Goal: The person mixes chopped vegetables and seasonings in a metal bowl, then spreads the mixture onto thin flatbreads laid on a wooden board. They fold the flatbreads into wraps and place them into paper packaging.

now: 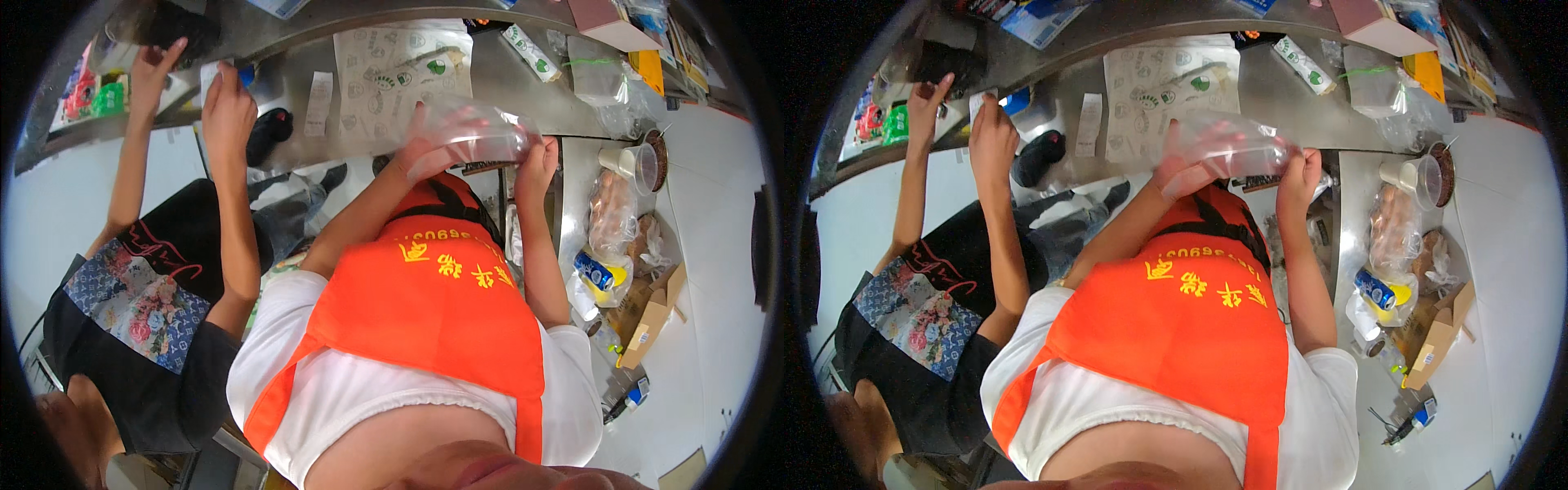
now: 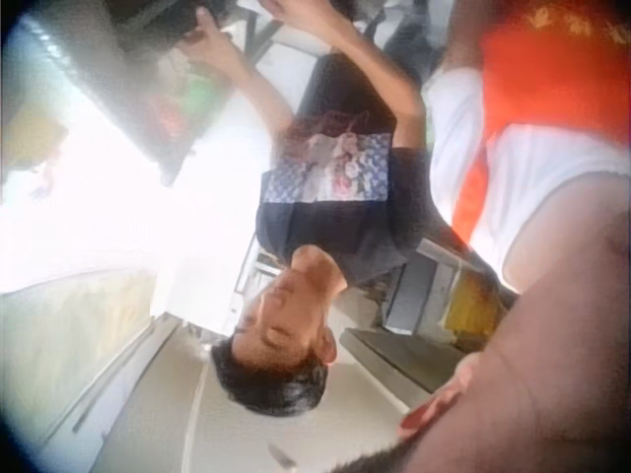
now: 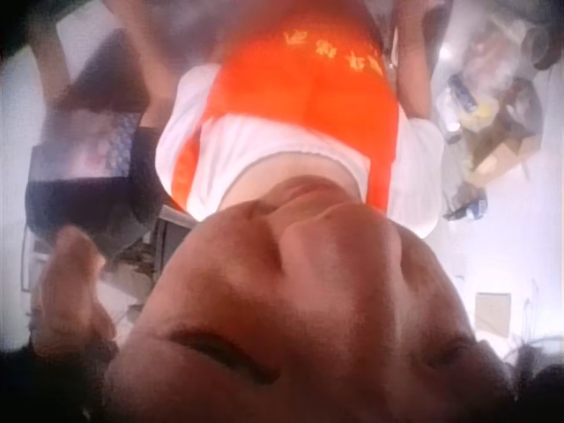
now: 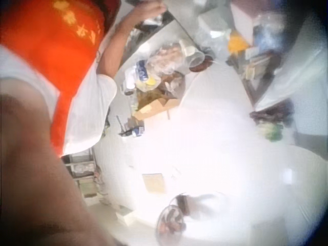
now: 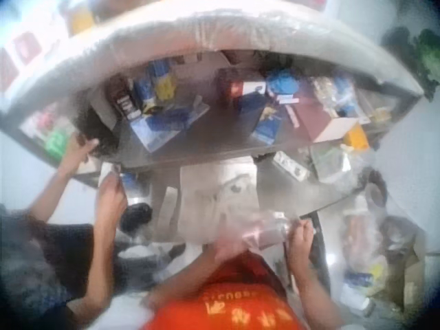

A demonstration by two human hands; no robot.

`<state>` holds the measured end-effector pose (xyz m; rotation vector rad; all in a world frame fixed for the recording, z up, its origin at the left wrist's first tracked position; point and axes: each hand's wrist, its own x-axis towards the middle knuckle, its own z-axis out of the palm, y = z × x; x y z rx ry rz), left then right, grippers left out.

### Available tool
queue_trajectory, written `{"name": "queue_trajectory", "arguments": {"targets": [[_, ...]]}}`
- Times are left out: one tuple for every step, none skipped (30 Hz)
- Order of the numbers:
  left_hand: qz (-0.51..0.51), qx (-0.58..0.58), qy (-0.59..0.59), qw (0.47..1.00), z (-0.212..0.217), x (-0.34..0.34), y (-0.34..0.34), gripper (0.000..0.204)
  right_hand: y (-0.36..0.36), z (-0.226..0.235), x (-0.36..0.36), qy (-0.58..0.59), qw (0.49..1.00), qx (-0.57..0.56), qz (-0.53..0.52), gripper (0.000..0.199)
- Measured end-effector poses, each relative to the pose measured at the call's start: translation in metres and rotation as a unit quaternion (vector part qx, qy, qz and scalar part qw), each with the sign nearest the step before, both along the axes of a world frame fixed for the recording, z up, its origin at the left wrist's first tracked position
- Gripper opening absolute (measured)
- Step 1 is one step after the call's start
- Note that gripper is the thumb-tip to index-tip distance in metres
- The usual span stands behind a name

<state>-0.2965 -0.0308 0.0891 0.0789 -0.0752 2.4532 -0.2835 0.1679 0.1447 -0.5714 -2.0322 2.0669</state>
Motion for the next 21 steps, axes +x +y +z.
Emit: {"name": "queue_trajectory", "arguments": {"targets": [[-0.021, 0.070, -0.085, 0.994, 0.013, 0.005, -0.006, 0.081, 0.002, -0.009, -0.007, 0.040, 0.999, 0.009, -0.002, 0.008], [-0.006, 0.023, -0.086, 0.996, 0.010, 0.011, -0.009, 0.079, 0.002, -0.006, -0.006, 0.031, 0.999, -0.012, -0.011, 0.008], [0.005, -0.025, -0.084, 0.996, 0.003, 0.018, -0.013, 0.078, -0.006, 0.010, -0.009, 0.024, 0.999, -0.034, -0.024, 0.007], [0.018, -0.075, -0.083, 0.994, 0.002, 0.021, -0.017, 0.076, -0.011, 0.018, -0.013, 0.017, 0.998, -0.057, -0.035, 0.007], [0.014, -0.126, -0.047, 0.991, 0.000, 0.024, -0.019, 0.072, -0.012, 0.017, -0.017, 0.008, 0.998, -0.041, -0.047, 0.008], [0.012, -0.176, -0.011, 0.984, 0.002, 0.027, -0.022, 0.068, -0.012, 0.014, -0.019, 0.001, 0.998, -0.046, -0.034, 0.008], [0.009, -0.226, 0.025, 0.974, 0.003, 0.028, -0.023, 0.065, -0.011, 0.009, -0.019, -0.007, 0.998, -0.050, -0.020, 0.008], [-0.003, -0.177, -0.002, 0.984, 0.004, 0.026, -0.023, 0.059, -0.008, 0.004, -0.019, -0.014, 0.998, -0.055, -0.007, 0.008], [-0.012, -0.128, -0.025, 0.991, 0.006, 0.021, -0.024, 0.054, -0.006, -0.002, -0.019, -0.014, 0.999, -0.029, 0.011, 0.007], [-0.020, -0.078, -0.048, 0.996, 0.007, 0.017, -0.024, 0.048, -0.002, -0.009, -0.019, -0.013, 0.999, -0.004, 0.029, 0.006], [0.007, -0.173, -0.037, 0.984, 0.001, 0.014, -0.023, 0.043, 0.002, -0.013, -0.019, -0.012, 0.999, 0.022, 0.047, 0.006], [0.037, -0.267, -0.025, 0.963, -0.003, 0.008, -0.022, 0.038, 0.001, -0.011, -0.022, 0.002, 0.999, 0.009, 0.052, 0.005], [0.066, -0.359, -0.013, 0.931, -0.007, 0.005, -0.022, 0.034, 0.000, -0.007, -0.024, 0.017, 0.998, -0.003, 0.056, 0.006], [0.095, -0.448, 0.025, 0.889, -0.011, 0.004, -0.021, 0.032, 0.000, -0.004, -0.027, 0.032, 0.998, -0.016, 0.060, 0.006], [0.121, -0.533, 0.065, 0.835, -0.008, 0.000, -0.022, 0.031, -0.005, -0.006, -0.040, 0.104, 0.988, 0.111, 0.015, 0.010], [0.146, -0.612, 0.104, 0.770, -0.005, -0.003, -0.023, 0.030, -0.004, -0.001, -0.040, 0.115, 0.958, 0.260, 0.015, 0.013], [0.151, -0.656, 0.121, 0.729, -0.002, -0.002, -0.024, 0.031, -0.002, 0.007, -0.036, 0.124, 0.907, 0.403, 0.014, 0.016], [0.143, -0.658, 0.115, 0.730, 0.001, -0.008, -0.023, 0.030, -0.012, 0.017, -0.038, 0.131, 0.836, 0.533, 0.008, 0.020], [0.128, -0.655, 0.109, 0.737, 0.005, -0.010, -0.016, 0.029, -0.024, 0.015, -0.034, 0.195, 0.829, 0.514, 0.106, 0.026], [0.112, -0.652, 0.102, 0.743, 0.007, -0.014, -0.013, 0.028, -0.048, 0.010, -0.032, 0.172, 0.877, 0.411, 0.182, 0.025], [0.064, -0.645, 0.079, 0.757, 0.015, -0.018, -0.011, 0.026, -0.068, 0.007, -0.028, 0.141, 0.908, 0.302, 0.253, 0.023]]}}
